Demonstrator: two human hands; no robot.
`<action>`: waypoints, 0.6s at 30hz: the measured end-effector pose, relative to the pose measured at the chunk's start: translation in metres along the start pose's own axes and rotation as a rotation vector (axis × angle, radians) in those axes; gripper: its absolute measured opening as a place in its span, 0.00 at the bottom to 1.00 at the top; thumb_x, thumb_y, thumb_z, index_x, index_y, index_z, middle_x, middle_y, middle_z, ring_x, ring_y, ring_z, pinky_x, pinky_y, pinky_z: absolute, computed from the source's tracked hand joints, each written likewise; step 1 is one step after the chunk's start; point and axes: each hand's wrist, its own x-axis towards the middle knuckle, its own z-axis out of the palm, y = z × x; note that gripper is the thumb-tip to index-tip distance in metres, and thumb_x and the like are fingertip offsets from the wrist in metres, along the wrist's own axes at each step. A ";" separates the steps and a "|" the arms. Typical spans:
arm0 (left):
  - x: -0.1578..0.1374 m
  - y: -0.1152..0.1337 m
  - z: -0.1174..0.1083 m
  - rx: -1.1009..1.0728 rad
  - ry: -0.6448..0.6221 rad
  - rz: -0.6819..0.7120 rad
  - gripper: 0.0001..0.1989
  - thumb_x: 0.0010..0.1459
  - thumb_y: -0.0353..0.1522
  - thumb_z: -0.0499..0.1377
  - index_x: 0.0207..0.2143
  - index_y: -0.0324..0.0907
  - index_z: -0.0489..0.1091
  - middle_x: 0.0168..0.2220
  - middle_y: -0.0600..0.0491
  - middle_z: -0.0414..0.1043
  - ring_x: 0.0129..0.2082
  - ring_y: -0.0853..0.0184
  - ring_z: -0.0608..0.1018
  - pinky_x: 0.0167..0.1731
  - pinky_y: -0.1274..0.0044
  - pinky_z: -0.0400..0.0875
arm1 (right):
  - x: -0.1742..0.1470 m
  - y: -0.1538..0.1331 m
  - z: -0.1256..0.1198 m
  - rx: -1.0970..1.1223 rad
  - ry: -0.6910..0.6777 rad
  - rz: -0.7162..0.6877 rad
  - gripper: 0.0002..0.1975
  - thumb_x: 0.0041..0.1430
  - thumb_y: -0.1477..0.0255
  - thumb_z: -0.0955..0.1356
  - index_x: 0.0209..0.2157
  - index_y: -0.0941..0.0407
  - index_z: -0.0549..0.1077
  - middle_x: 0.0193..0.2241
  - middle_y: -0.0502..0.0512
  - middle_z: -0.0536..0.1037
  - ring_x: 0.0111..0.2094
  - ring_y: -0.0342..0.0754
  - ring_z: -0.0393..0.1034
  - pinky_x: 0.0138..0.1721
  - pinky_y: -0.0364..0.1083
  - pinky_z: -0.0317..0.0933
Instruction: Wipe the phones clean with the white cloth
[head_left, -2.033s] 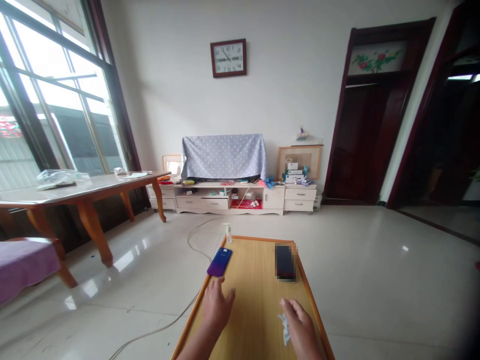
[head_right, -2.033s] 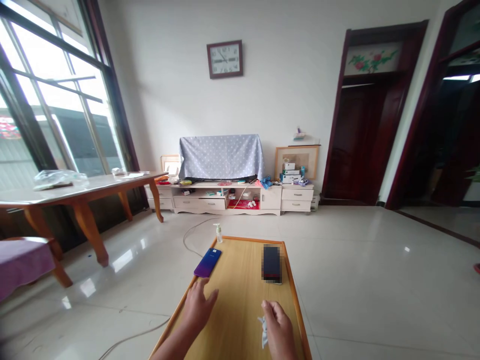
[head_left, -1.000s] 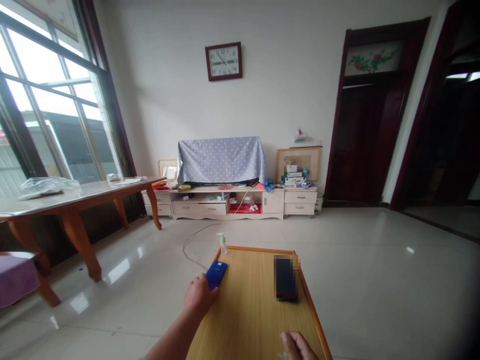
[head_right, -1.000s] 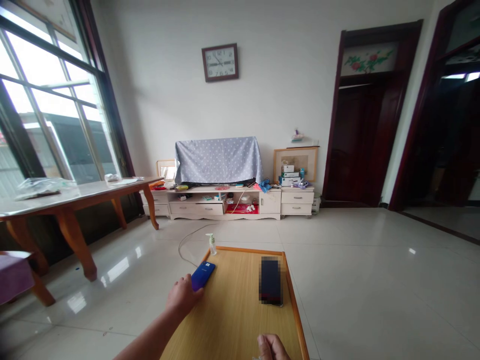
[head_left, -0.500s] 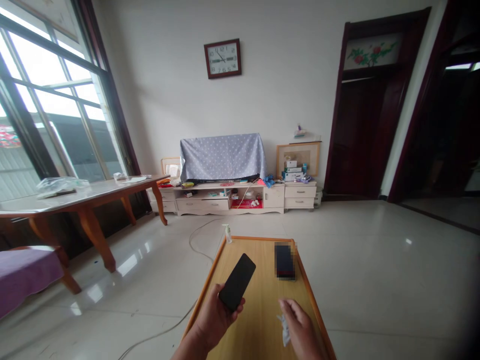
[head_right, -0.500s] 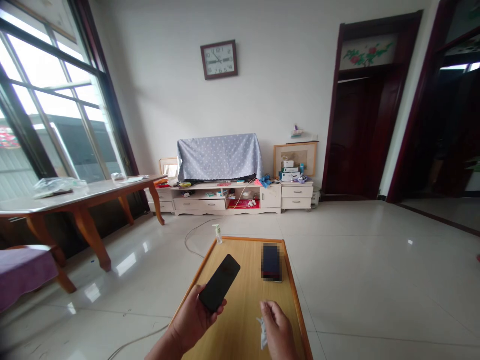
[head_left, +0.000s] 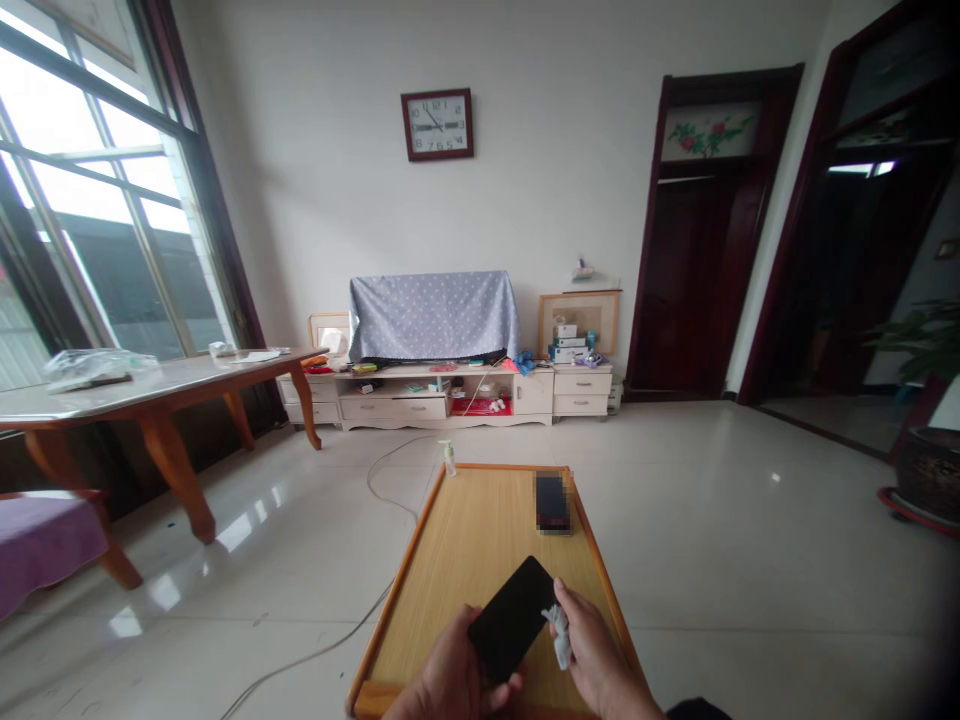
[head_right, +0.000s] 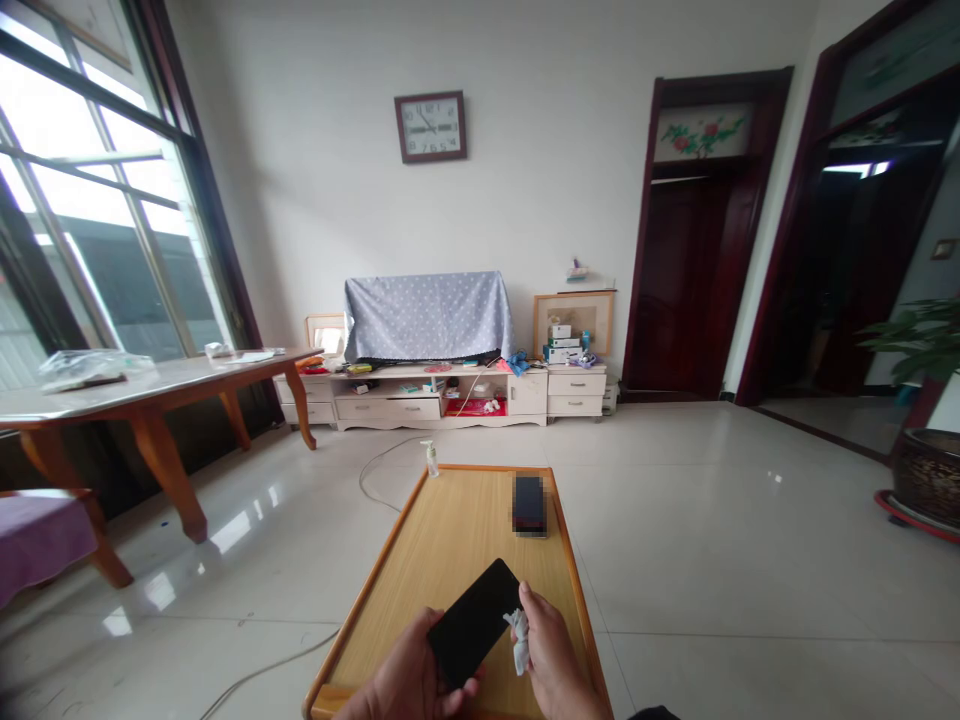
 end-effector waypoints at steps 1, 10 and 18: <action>0.001 -0.002 -0.003 0.092 0.076 0.086 0.30 0.58 0.53 0.55 0.48 0.37 0.69 0.32 0.45 0.77 0.31 0.62 0.80 0.26 0.77 0.75 | -0.001 0.001 0.000 -0.013 0.002 0.004 0.27 0.56 0.42 0.68 0.26 0.53 0.62 0.19 0.44 0.66 0.19 0.38 0.55 0.18 0.40 0.47; -0.002 -0.014 -0.023 1.318 0.467 0.758 0.48 0.40 0.44 0.69 0.62 0.38 0.61 0.58 0.42 0.64 0.59 0.52 0.69 0.60 0.68 0.63 | -0.003 0.003 0.006 -0.078 0.049 0.012 0.25 0.58 0.45 0.67 0.26 0.54 0.65 0.18 0.44 0.65 0.17 0.37 0.55 0.17 0.38 0.43; 0.004 -0.030 -0.025 1.538 0.633 0.721 0.41 0.47 0.41 0.62 0.64 0.39 0.60 0.62 0.43 0.64 0.63 0.53 0.64 0.65 0.67 0.56 | -0.006 0.008 0.011 -0.136 0.155 -0.063 0.27 0.54 0.42 0.68 0.25 0.53 0.66 0.18 0.46 0.67 0.17 0.40 0.60 0.17 0.40 0.47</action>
